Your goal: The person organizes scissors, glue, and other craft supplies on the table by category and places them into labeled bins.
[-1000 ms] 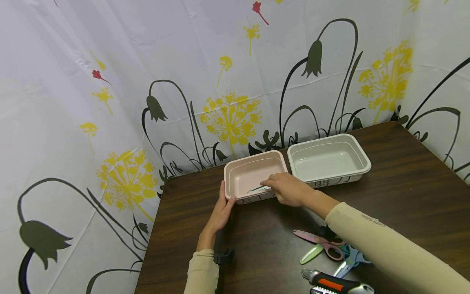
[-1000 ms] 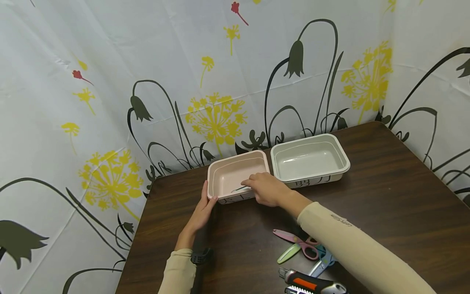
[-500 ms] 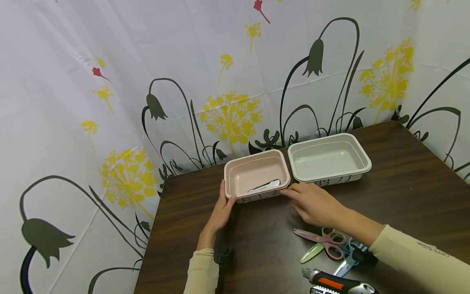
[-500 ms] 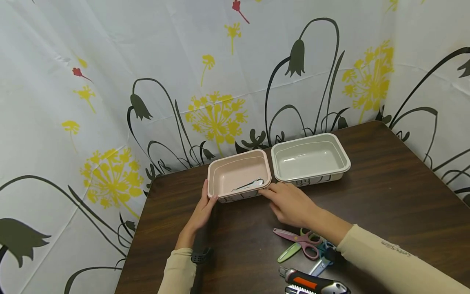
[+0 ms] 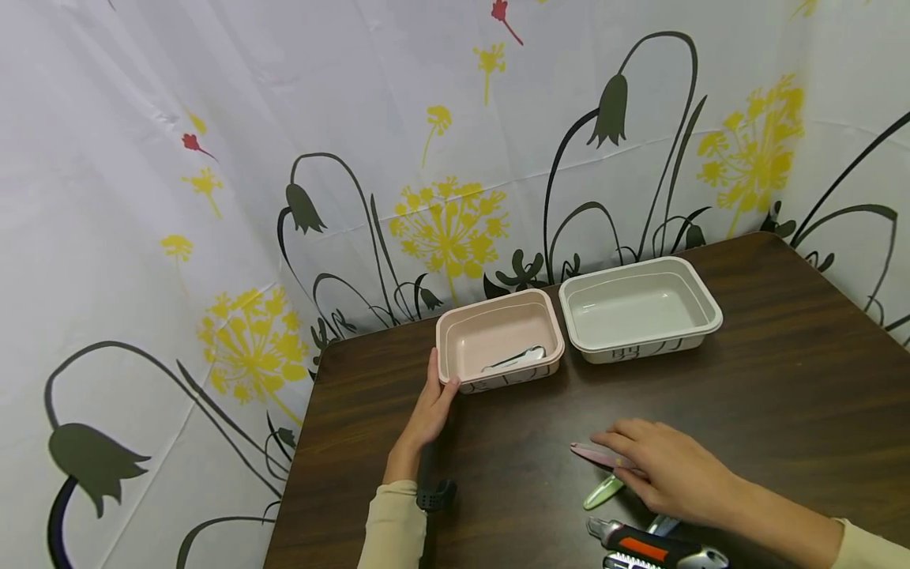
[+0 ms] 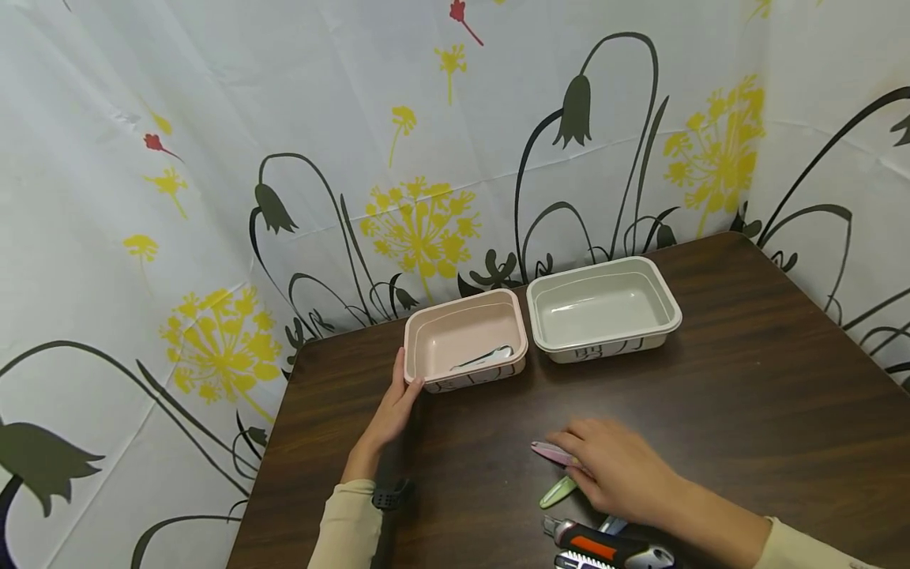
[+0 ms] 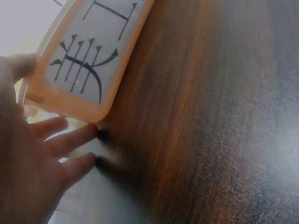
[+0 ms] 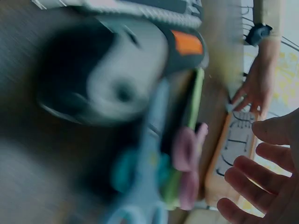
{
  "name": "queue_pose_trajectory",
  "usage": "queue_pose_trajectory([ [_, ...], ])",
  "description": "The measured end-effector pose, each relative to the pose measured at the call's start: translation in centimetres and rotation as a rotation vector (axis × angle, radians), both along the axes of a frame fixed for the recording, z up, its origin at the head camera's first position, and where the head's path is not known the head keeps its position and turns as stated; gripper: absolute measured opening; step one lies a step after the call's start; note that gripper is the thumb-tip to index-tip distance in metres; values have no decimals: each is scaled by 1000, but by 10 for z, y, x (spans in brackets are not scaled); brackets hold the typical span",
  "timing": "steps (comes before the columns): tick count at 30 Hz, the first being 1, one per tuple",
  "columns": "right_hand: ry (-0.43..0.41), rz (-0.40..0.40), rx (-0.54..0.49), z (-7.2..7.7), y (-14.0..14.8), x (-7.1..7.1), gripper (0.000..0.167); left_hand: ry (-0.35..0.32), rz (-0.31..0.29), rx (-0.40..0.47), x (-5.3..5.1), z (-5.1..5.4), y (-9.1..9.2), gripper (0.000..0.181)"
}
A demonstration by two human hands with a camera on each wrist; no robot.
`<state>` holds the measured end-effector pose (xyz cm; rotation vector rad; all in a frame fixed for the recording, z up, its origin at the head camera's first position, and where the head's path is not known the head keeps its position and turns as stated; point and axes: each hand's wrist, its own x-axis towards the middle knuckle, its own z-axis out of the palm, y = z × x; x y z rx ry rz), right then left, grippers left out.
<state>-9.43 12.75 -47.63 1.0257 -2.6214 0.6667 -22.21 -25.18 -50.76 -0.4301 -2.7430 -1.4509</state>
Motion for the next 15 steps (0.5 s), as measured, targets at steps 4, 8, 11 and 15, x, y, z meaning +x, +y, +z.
queue_pose_trajectory([
  [4,5,12,-40,-13,8,16,47,3,-3,0,1,0,0,72],
  [8,-33,17,-50,-20,15,31,50,1,-5,-4,1,1,0,72],
  [11,-90,14,-32,-23,20,39,49,0,-11,7,0,1,0,72],
  [15,-141,54,-23,-27,26,44,42,-1,-13,13,-1,1,1,71],
])
